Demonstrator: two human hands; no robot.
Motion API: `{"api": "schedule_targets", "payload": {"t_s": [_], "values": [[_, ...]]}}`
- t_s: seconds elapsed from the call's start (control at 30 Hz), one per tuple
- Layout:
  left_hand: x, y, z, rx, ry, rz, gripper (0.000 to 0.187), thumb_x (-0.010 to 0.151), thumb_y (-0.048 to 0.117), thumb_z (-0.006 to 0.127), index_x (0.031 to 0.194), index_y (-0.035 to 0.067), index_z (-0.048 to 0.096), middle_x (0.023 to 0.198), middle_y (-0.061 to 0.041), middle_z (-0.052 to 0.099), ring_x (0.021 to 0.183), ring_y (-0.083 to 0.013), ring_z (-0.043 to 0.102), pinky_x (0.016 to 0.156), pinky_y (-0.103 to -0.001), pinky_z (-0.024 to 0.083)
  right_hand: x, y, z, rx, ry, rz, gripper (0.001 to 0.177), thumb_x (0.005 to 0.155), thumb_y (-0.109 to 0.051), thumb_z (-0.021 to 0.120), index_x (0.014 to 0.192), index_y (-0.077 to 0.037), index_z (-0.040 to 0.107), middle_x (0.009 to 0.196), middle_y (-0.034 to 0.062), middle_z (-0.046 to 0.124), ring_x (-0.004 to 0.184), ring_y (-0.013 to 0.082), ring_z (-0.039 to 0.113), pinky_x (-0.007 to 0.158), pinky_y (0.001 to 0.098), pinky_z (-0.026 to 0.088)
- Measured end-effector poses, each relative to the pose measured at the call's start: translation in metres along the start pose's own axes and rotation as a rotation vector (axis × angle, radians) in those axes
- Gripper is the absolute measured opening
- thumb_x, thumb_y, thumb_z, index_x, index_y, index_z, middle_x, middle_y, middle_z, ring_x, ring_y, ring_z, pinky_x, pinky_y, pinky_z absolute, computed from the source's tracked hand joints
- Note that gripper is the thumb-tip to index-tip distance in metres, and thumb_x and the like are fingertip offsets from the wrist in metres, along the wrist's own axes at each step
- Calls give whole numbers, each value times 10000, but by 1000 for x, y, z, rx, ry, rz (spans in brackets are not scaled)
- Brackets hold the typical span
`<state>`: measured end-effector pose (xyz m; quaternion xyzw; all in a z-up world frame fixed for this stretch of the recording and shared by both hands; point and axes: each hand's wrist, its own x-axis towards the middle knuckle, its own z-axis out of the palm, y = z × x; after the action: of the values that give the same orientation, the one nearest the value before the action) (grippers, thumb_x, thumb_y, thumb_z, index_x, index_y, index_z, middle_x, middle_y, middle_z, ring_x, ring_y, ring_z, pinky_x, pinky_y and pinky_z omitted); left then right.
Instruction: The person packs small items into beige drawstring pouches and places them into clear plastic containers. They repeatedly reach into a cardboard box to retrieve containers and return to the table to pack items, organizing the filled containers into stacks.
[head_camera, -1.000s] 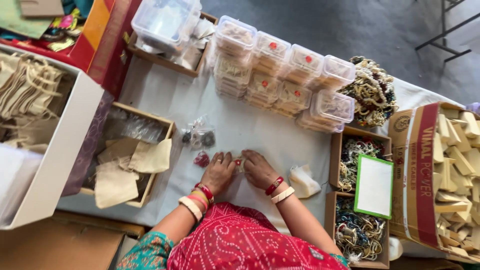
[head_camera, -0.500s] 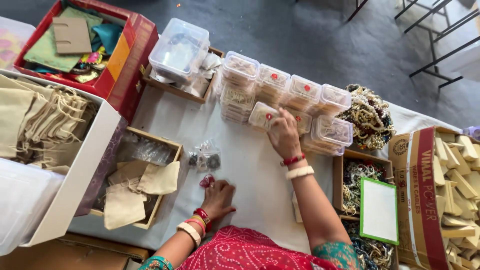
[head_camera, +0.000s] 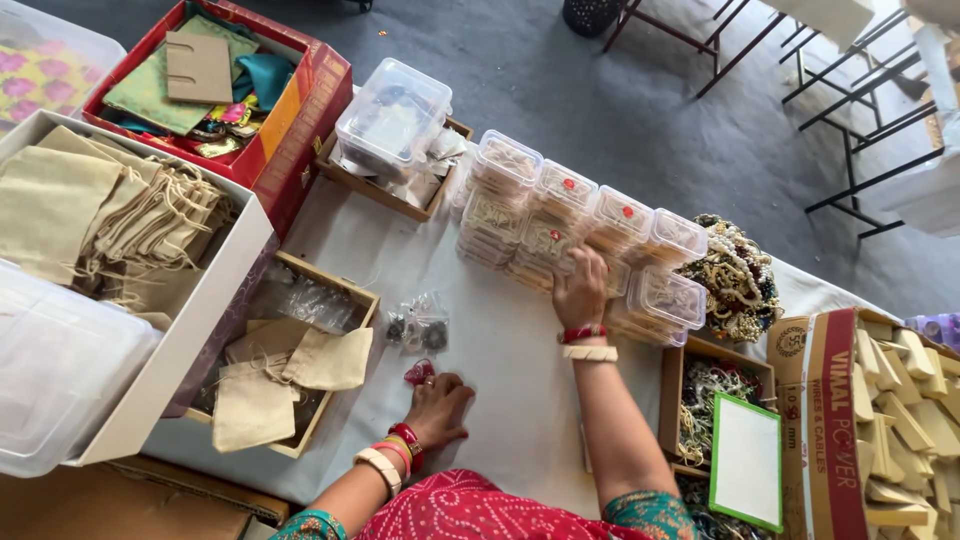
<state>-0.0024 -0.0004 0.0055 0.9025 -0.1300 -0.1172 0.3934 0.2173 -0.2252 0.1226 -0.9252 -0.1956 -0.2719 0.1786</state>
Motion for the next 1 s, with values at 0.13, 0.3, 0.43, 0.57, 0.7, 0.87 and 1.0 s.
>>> {"api": "schedule_targets", "payload": {"t_s": [0.13, 0.3, 0.43, 0.57, 0.7, 0.87, 1.0], "values": [[-2, -2, 4, 8, -5, -7, 749, 651, 331, 896, 1325, 229, 586, 1361, -70, 465, 1295, -363, 398, 1079, -542, 304, -86, -18, 13, 40, 18, -6, 419, 886, -138, 725, 1265, -31, 585, 1269, 216, 591, 1231, 436, 524, 1096, 524, 409], [14, -26, 36, -101, 156, 52, 600, 682, 313, 893, 1218, 209, 644, 1256, -109, 507, 1213, -366, 461, 1015, -535, 363, -214, -64, 12, 126, -295, 12, 527, 854, -159, 726, 1331, -10, 557, 1412, 246, 552, 1347, 435, 481, 1144, 515, 380], [15, -19, 3, -77, 525, -4, 237, 826, 192, 762, 1056, 168, 714, 1119, -117, 609, 1059, -362, 593, 924, -448, 477, -250, -104, -18, 214, -497, 28, 656, 791, -169, 768, 1373, 24, 535, 1466, 281, 480, 1367, 466, 417, 1116, 540, 334], [45, -39, -27, 37, 665, -34, 209, 850, 156, 738, 1048, 141, 673, 1085, -97, 611, 1100, -340, 602, 993, -450, 484, -273, -90, -29, 379, -553, 90, 522, 763, -149, 754, 1262, -50, 641, 1441, 213, 542, 1352, 413, 473, 1121, 497, 380], [65, -93, 4, 185, 694, -263, 356, 821, 139, 715, 1164, 84, 638, 1163, -171, 589, 1089, -376, 584, 945, -461, 483, -283, -79, -14, 457, -657, 129, 296, 820, -156, 741, 1107, -91, 725, 1360, 148, 643, 1273, 357, 576, 1079, 451, 457], [-2, -13, -57, 193, 718, -173, 339, 791, 189, 751, 1103, 119, 638, 1126, -124, 608, 1040, -337, 621, 908, -464, 501, -288, -81, -9, 383, -665, 93, 258, 825, -157, 730, 1073, -90, 742, 1306, 139, 678, 1209, 342, 627, 1046, 433, 492], [-48, 23, -126, 405, 660, -226, 391, 812, 222, 770, 1159, 144, 606, 1137, -120, 593, 1068, -315, 590, 882, -495, 467, -279, -80, -10, 350, -682, 122, 256, 822, -182, 737, 1064, -96, 750, 1288, 122, 695, 1172, 326, 653, 1003, 418, 523]]}}
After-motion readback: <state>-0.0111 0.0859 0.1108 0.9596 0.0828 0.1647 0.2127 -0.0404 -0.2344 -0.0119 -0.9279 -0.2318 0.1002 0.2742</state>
